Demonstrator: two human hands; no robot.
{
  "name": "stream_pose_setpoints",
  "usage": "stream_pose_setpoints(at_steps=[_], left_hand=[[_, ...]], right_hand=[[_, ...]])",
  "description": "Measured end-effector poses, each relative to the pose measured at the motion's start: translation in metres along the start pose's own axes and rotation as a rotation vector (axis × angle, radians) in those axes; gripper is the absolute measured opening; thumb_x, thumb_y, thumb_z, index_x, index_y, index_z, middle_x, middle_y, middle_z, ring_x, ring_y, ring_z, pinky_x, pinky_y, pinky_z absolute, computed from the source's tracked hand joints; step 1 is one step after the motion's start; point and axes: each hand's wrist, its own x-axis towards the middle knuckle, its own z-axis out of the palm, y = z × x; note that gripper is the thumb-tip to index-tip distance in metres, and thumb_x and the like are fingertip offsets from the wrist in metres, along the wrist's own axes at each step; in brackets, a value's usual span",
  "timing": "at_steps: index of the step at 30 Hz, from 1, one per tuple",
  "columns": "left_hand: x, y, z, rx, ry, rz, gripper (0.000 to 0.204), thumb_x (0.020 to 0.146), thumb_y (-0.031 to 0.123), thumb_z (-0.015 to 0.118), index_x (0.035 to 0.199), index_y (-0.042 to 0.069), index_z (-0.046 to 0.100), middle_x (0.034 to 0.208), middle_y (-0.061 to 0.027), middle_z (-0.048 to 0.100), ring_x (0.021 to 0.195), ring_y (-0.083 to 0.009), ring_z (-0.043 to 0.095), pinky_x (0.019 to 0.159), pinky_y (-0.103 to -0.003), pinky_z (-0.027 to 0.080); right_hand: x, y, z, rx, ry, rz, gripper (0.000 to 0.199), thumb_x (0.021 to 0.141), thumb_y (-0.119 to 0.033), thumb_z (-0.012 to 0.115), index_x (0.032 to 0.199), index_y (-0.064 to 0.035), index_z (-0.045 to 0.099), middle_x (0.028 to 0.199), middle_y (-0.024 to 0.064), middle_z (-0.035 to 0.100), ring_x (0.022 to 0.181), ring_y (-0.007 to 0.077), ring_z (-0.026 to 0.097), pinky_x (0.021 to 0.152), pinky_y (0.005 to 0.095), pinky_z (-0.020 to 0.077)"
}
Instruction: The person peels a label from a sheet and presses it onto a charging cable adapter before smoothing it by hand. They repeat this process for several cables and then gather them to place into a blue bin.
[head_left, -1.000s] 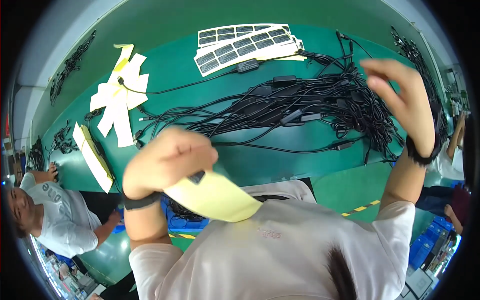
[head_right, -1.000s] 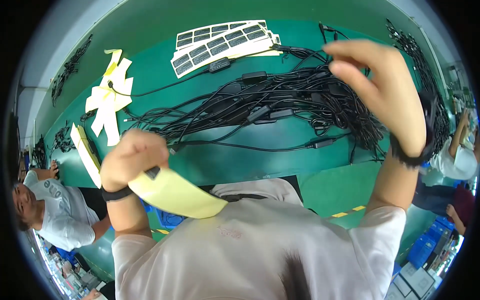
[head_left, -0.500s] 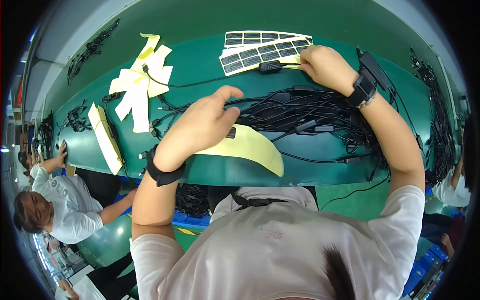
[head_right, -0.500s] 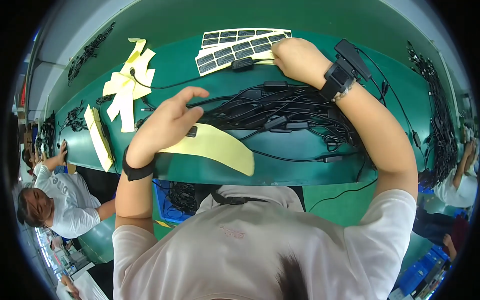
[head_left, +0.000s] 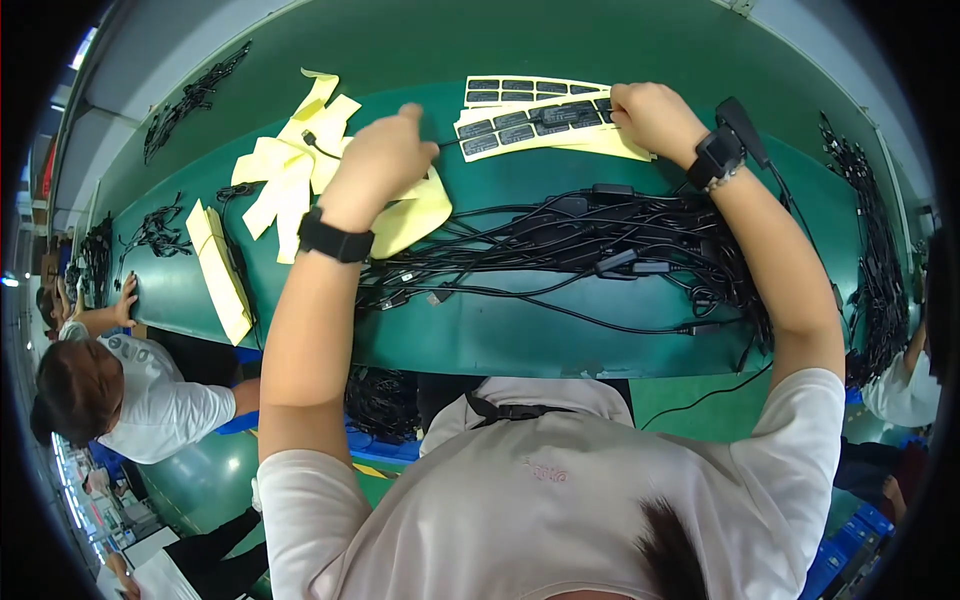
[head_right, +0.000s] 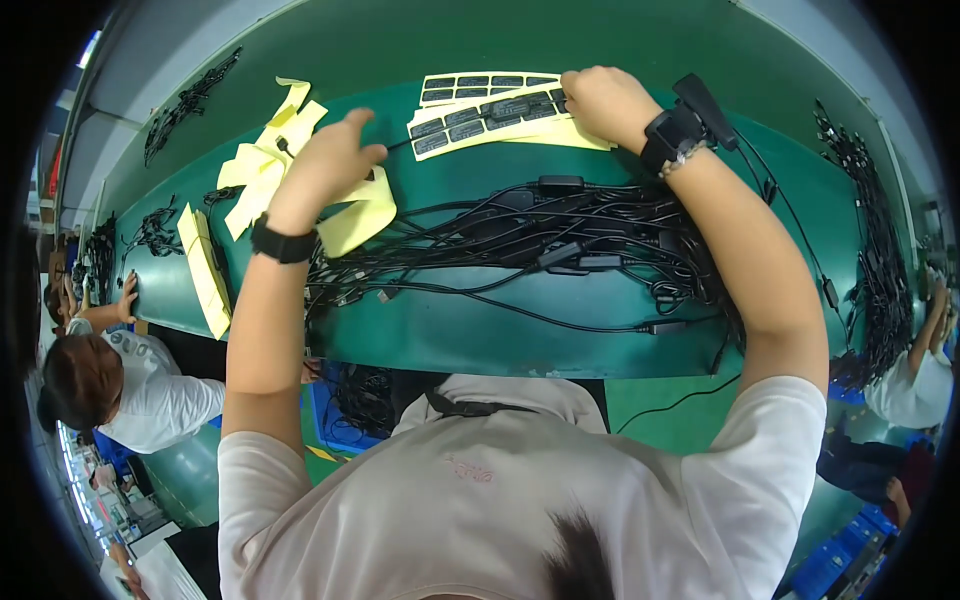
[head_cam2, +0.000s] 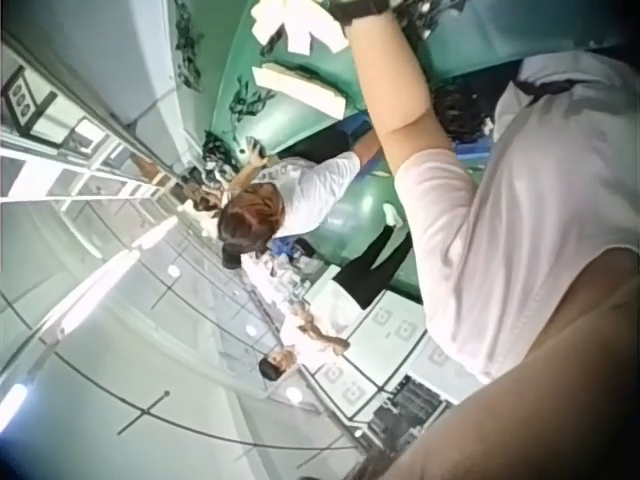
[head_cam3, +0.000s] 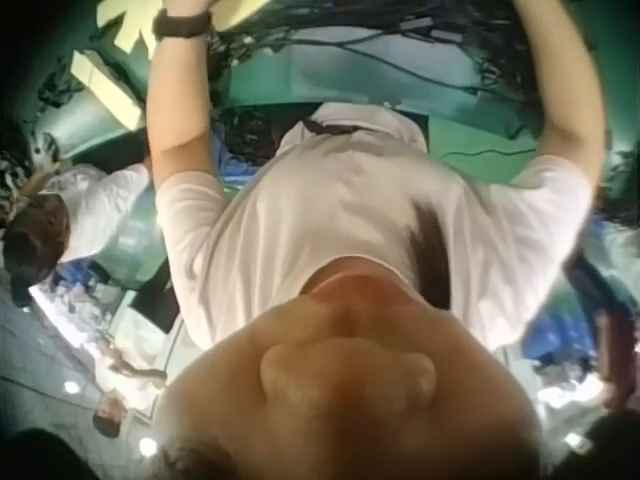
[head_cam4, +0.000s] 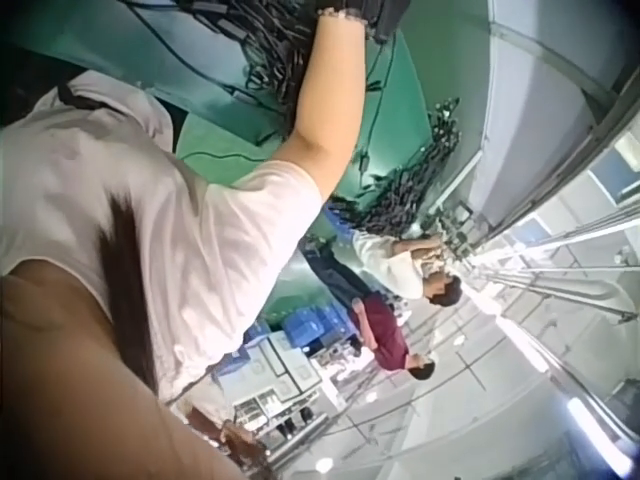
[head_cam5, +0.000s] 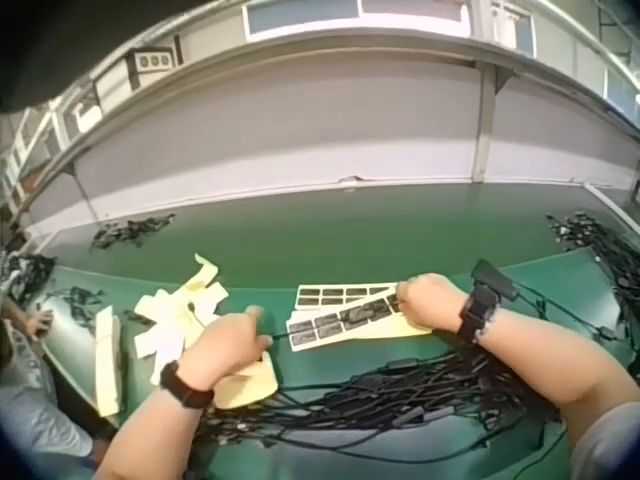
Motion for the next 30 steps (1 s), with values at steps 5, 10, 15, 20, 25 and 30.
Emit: stream_pose_setpoints(at_steps=[5,10,15,20,25,30], left_hand=[[0.018,-0.013,0.018,0.212,-0.034,0.004,0.022,0.082,0.021,0.059,0.094,0.003,0.057,0.085,-0.0175,0.064,0.084,-0.0338,0.062,0.071,-0.043,0.049],[0.023,-0.01,0.011,0.163,0.069,-0.047,0.018,0.081,0.021,0.06,0.087,0.004,0.059,0.086,-0.0167,0.065,0.085,-0.0334,0.062,0.071,-0.042,0.049],[0.013,-0.006,0.004,0.09,0.185,0.035,0.019,0.082,0.019,0.058,0.094,0.004,0.06,0.078,-0.0164,0.063,0.076,-0.0276,0.061,0.065,-0.037,0.047],[-0.058,0.035,-0.046,-0.839,-0.304,0.385,0.015,0.085,0.015,0.056,0.09,0.002,0.061,0.066,-0.002,0.056,0.058,-0.0103,0.052,0.055,-0.024,0.042],[-0.08,0.051,-0.048,-1.048,-0.945,0.25,0.015,0.085,0.013,0.055,0.095,0.002,0.059,0.067,0.0025,0.052,0.063,-0.005,0.049,0.056,-0.021,0.04],[-0.076,0.071,0.014,-0.721,-0.403,0.155,0.023,0.083,0.013,0.056,0.103,0.0,0.056,0.085,-0.0089,0.057,0.075,-0.0171,0.056,0.066,-0.028,0.045]], right_hand=[[0.0,0.005,-0.003,0.048,0.018,0.057,0.012,0.077,-0.012,0.061,0.08,-0.0009,0.06,0.072,0.0144,0.061,0.071,0.032,0.059,0.066,0.0396,0.0473],[-0.001,0.012,0.002,0.095,-0.037,0.024,0.015,0.077,-0.015,0.063,0.082,-0.0016,0.063,0.074,0.0146,0.062,0.07,0.0313,0.06,0.065,0.0385,0.0477],[-0.017,0.002,-0.019,0.041,0.053,-0.029,0.017,0.077,-0.016,0.064,0.085,-0.0021,0.064,0.078,0.0138,0.063,0.066,0.0301,0.059,0.063,0.0371,0.048],[-0.045,-0.047,-0.108,0.433,-0.09,0.178,0.019,0.078,-0.014,0.064,0.094,-0.0029,0.065,0.086,0.0132,0.064,0.076,0.0289,0.058,0.07,0.0356,0.047],[-0.087,-0.06,-0.077,0.348,-0.053,-0.189,0.02,0.079,-0.011,0.062,0.098,-0.0038,0.064,0.087,0.0122,0.064,0.084,0.0278,0.057,0.076,0.0345,0.0454],[-0.083,-0.04,-0.041,0.261,0.004,-0.062,0.02,0.08,-0.008,0.061,0.099,-0.0021,0.063,0.087,0.0107,0.064,0.085,0.0264,0.057,0.078,0.0336,0.0447]])
